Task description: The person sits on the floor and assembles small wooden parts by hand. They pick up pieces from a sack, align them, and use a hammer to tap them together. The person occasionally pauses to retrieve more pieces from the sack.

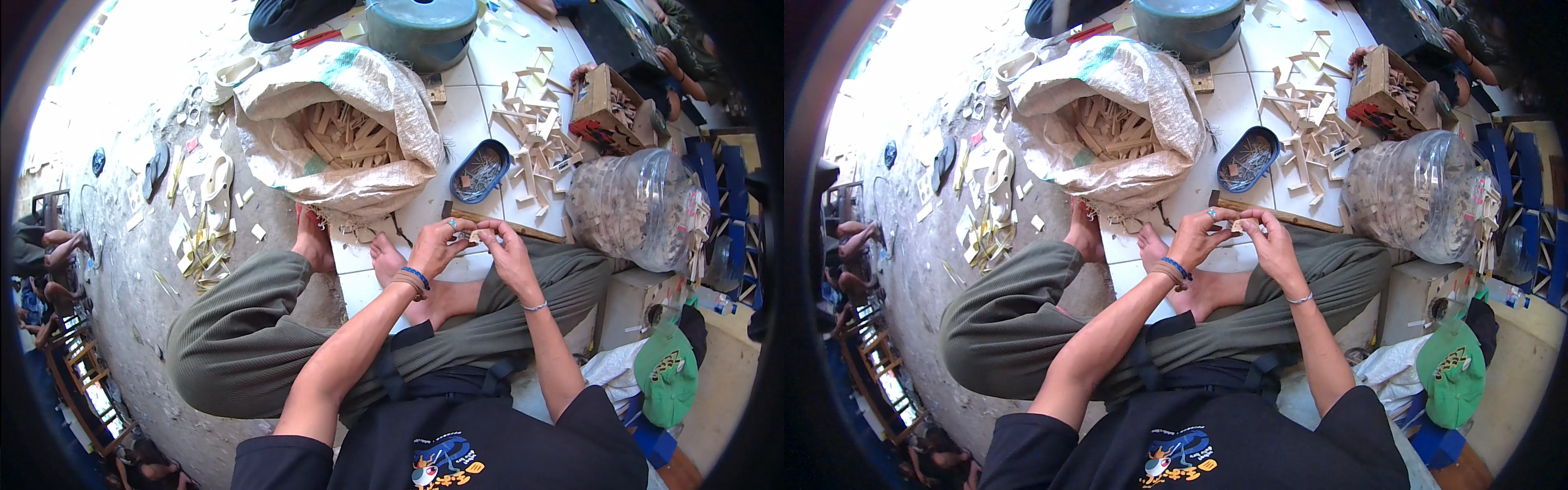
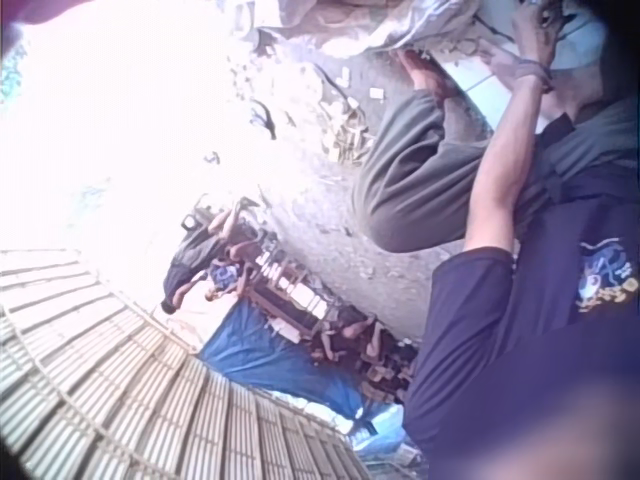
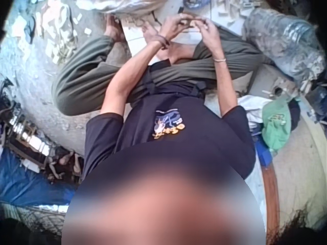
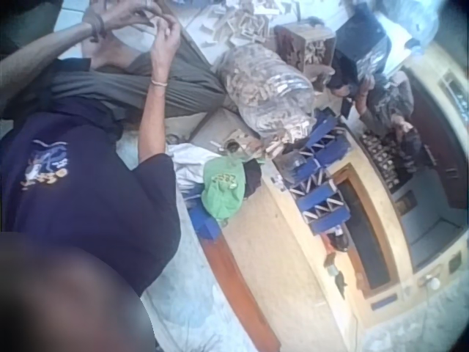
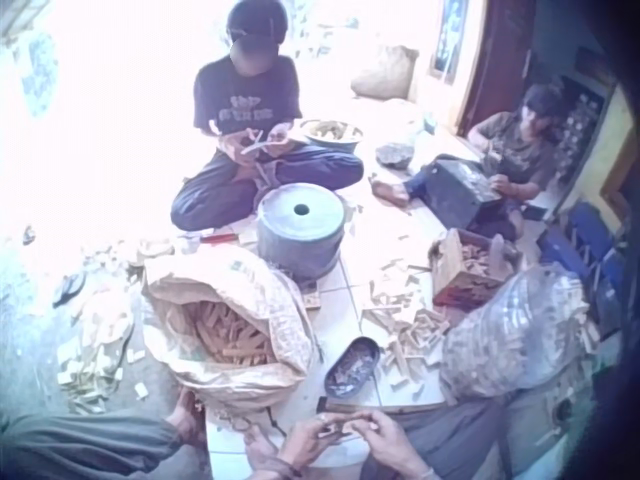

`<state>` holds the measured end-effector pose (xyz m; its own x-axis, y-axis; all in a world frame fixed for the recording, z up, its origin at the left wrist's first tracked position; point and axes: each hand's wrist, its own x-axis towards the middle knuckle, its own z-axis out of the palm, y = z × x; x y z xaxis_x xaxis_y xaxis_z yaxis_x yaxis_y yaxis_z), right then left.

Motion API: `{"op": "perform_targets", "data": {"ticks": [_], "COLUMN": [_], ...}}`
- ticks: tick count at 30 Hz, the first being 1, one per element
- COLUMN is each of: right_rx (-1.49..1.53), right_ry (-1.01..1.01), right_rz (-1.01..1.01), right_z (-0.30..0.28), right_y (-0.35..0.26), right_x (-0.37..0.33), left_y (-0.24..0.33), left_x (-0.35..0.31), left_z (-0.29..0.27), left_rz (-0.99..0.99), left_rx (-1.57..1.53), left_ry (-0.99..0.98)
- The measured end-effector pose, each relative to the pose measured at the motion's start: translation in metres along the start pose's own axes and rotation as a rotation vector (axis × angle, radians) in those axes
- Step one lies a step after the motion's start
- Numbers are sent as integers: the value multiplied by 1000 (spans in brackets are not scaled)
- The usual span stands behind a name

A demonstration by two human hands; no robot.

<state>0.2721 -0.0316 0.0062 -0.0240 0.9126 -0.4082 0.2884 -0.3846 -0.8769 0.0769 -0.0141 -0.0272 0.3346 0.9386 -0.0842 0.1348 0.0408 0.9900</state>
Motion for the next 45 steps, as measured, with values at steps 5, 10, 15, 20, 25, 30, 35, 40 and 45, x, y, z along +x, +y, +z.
{"op": "perform_targets", "data": {"ticks": [5,10,15,20,25,30,35,40,45], "right_rx": [-9,-8,-9,-73,-57,-76,-101,-88,-84], "right_ry": [4,4,9,3,2,18,17,20,24], "right_rz": [-15,-36,-31,-62,-44,-29,-56,-66,-54], "right_z": [0,-1,-1,-2,-2,-2,-3,-2,-2], "right_y": [3,5,5,2,-1,0,2,3,2], "right_x": [0,2,2,3,4,3,4,4,4], "left_y": [-2,-3,-3,-2,5,10,7,6,5], "left_x": [1,1,1,2,0,-5,-4,-2,-2], "left_z": [-1,-1,-1,-2,-6,-5,-5,-6,-7], "left_rz": [-4,-10,-17,-3,22,-9,28,67,54], "left_rx": [-13,3,21,23,162,195,149,121,163], "left_ry": [-25,-21,-31,-30,-43,-9,21,22,-1]}}
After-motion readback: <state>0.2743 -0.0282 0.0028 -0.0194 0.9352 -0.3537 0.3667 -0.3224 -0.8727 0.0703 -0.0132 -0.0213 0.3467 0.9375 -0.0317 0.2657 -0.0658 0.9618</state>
